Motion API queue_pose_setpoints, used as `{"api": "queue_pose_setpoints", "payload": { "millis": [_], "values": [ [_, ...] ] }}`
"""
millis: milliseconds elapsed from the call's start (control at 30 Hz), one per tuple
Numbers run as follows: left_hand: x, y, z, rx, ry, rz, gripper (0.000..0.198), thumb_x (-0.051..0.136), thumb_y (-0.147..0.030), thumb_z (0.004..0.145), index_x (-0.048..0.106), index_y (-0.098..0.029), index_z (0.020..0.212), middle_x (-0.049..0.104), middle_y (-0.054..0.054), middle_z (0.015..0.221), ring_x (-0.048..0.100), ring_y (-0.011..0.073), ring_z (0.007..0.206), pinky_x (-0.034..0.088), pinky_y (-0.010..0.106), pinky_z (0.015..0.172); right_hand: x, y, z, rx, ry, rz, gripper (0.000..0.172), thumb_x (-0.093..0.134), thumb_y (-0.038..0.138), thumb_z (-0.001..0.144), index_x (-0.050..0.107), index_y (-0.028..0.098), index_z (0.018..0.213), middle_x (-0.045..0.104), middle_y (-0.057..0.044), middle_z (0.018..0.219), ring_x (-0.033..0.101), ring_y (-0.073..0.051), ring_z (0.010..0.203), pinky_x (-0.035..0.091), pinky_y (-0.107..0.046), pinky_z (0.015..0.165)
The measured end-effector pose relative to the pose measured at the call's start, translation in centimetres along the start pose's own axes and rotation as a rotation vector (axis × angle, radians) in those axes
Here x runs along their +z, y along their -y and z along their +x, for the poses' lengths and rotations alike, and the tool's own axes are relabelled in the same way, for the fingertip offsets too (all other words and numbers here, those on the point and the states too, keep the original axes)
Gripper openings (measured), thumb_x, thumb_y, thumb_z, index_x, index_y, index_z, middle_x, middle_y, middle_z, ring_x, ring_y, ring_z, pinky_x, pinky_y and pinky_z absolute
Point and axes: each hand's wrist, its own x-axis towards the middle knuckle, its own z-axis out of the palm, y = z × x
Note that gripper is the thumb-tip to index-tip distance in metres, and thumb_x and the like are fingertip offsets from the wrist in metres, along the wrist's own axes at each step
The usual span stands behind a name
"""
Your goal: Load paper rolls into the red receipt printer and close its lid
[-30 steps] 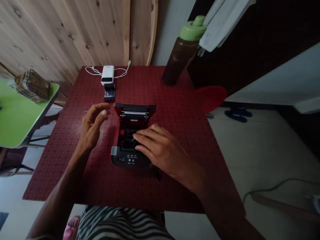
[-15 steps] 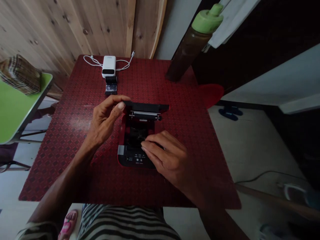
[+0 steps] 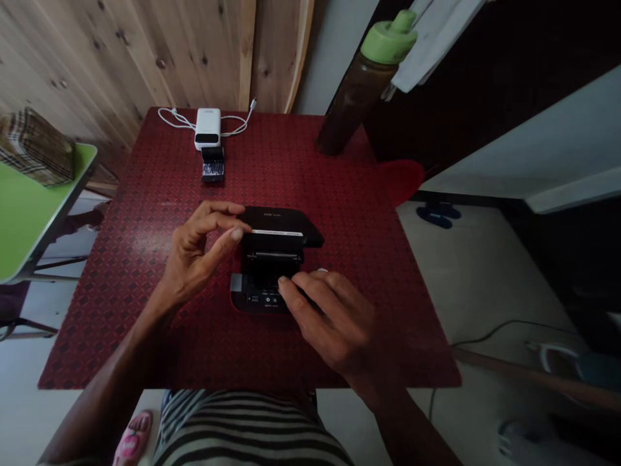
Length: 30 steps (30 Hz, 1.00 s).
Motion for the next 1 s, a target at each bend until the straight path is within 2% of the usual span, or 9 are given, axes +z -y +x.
{"api": "queue_pose_setpoints", "payload": {
  "millis": [167, 333, 467, 600, 867, 1000],
  "values": [
    [-0.5, 0.0, -2.3, 0.08, 0.059, 0.158, 0.011, 0.079, -0.028, 0.11, 0.088, -0.031, 0.114, 0.079, 0.006, 0.14, 0.076, 0.0241, 0.125, 0.06, 0.043, 0.108, 0.1, 0.4, -0.8, 0.031, -0.046, -0.03, 0.019, 0.065, 0.005, 0.113, 0.083, 0.012, 0.114, 0.09, -0.009, 0.102, 0.079, -0.023, 0.096, 0.063, -0.037, 0.083],
    [-0.9, 0.1, -3.6, 0.137, 0.103, 0.274, 0.015, 0.081, -0.028, 0.108, 0.091, -0.035, 0.116, 0.077, 0.007, 0.146, 0.074, 0.0299, 0.131, 0.06, 0.05, 0.11, 0.2, 0.7, -0.8, 0.105, -0.037, -0.004, 0.015, 0.072, 0.007, 0.111, 0.082, 0.018, 0.112, 0.092, -0.01, 0.124, 0.086, -0.025, 0.118, 0.065, -0.042, 0.097],
    [-1.3, -0.1, -4.2, 0.133, 0.136, 0.345, 0.02, 0.081, -0.029, 0.105, 0.092, -0.038, 0.119, 0.074, 0.008, 0.155, 0.073, 0.0342, 0.133, 0.061, 0.056, 0.111, 0.2, 0.6, -0.8, 0.135, -0.014, 0.079, 0.016, 0.074, 0.005, 0.109, 0.081, 0.02, 0.112, 0.094, -0.008, 0.118, 0.09, -0.022, 0.113, 0.067, -0.04, 0.1],
    [-1.5, 0.0, -4.6, 0.177, 0.132, 0.379, 0.025, 0.082, -0.031, 0.102, 0.091, -0.039, 0.123, 0.072, 0.009, 0.157, 0.072, 0.0356, 0.129, 0.06, 0.057, 0.111, 0.0, 0.7, -0.7, 0.139, 0.023, 0.103, 0.011, 0.073, 0.008, 0.11, 0.08, 0.016, 0.113, 0.093, -0.011, 0.12, 0.09, -0.025, 0.115, 0.067, -0.041, 0.103],
    [-1.7, 0.5, -5.3, 0.273, 0.183, 0.425, 0.032, 0.081, -0.039, 0.105, 0.086, -0.038, 0.137, 0.069, 0.013, 0.159, 0.069, 0.0391, 0.139, 0.056, 0.059, 0.115, -0.7, 0.5, -0.5, 0.186, 0.092, 0.199, 0.015, 0.066, 0.015, 0.113, 0.08, 0.018, 0.117, 0.092, -0.011, 0.121, 0.089, -0.026, 0.117, 0.068, -0.044, 0.103],
    [-1.6, 0.3, -5.0, 0.223, 0.181, 0.413, 0.027, 0.084, -0.046, 0.103, 0.089, -0.038, 0.128, 0.072, 0.011, 0.157, 0.068, 0.041, 0.141, 0.054, 0.063, 0.12, -0.4, 0.3, -0.5, 0.191, 0.076, 0.238, 0.014, 0.068, 0.015, 0.112, 0.08, 0.02, 0.118, 0.092, -0.011, 0.121, 0.089, -0.025, 0.115, 0.07, -0.044, 0.102]
  ]
}}
